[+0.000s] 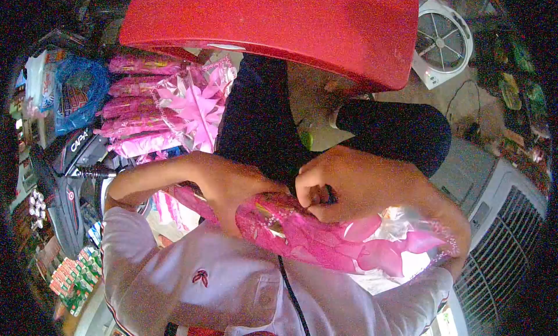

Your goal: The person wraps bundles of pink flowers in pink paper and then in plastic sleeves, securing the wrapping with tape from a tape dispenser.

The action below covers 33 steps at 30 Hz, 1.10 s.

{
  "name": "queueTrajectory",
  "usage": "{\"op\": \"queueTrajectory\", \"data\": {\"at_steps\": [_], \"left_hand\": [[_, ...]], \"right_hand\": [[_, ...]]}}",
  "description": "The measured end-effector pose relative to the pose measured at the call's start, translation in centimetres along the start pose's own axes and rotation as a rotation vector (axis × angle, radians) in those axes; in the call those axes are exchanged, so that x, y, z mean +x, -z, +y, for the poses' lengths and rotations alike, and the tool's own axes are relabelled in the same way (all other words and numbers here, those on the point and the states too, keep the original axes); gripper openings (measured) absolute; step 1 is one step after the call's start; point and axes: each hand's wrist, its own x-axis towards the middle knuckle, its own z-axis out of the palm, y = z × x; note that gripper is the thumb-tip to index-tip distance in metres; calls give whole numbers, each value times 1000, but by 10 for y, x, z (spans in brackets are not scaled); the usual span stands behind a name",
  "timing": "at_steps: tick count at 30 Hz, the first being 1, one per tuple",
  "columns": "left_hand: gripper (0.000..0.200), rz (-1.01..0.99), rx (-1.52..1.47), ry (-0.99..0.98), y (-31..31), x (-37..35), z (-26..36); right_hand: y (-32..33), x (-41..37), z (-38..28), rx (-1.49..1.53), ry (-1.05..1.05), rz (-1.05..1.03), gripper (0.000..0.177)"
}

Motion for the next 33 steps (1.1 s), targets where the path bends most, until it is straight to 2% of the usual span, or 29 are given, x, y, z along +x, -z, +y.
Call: {"op": "queueTrajectory", "data": {"at_steps": [3,6,9,12,15,18,22,24,27,30,31,33], "left_hand": [[90,-65,-11,56,2,3,2],[90,-97,11,87,9,3,5],[89,-102,-2,55,11,5,-1],[90,-75,-12,35,11,6,-12],[91,-89,-7,36,14,7,-7],[92,-104,-28,15,11,10,-12],[93,-90,-8,42,11,9,-13],[95,-150,-71,28,18,12,-10],[98,-143,-52,2,26,12,-10],[100,-169,-63,71,35,11,-2],[100,-193,-83,110,38,12,1],[98,-204,-105,50,36,16,-7]], "right_hand": [[-5,3,4,-40,60,-32,14],[-4,-1,-4,-332,182,10,12],[-1,-8,-19,-526,182,83,11],[-1,-6,-12,-588,86,49,9],[2,-1,-5,-371,67,82,9],[-4,4,-2,-454,157,117,9],[-5,6,-2,-491,136,69,10],[0,6,-7,-516,121,35,12],[1,5,-12,-584,117,58,12],[4,5,-12,-439,87,191,12],[3,5,-9,-465,144,203,12],[1,5,-2,-516,260,223,11]]}}
